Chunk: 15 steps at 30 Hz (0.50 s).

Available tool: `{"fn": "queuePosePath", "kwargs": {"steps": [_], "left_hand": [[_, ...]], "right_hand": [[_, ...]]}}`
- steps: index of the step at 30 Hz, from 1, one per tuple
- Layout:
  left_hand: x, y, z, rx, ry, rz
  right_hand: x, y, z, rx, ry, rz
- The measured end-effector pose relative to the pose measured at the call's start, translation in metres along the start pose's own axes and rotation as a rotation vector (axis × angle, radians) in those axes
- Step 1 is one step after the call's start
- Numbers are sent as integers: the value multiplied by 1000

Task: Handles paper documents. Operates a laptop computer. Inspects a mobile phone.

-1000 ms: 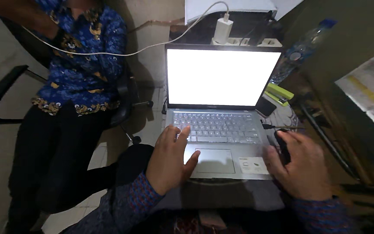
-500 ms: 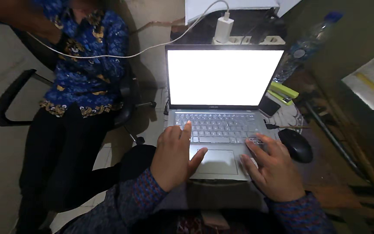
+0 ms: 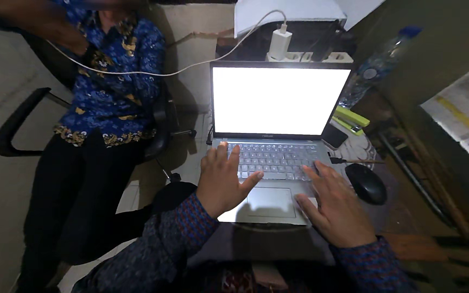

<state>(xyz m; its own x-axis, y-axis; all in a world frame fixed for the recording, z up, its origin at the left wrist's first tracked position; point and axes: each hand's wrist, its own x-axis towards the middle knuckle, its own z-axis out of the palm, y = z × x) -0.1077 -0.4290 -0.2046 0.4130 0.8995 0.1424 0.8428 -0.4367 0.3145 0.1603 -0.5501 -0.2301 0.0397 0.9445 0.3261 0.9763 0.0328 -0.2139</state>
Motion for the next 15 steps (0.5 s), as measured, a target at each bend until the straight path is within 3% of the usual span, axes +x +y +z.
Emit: {"fn": "queuePosePath", "kwargs": {"steps": [15], "left_hand": [[-21,-8,4,-83,26,66]], "right_hand": [[7,1,-6,59,-43,-10]]}}
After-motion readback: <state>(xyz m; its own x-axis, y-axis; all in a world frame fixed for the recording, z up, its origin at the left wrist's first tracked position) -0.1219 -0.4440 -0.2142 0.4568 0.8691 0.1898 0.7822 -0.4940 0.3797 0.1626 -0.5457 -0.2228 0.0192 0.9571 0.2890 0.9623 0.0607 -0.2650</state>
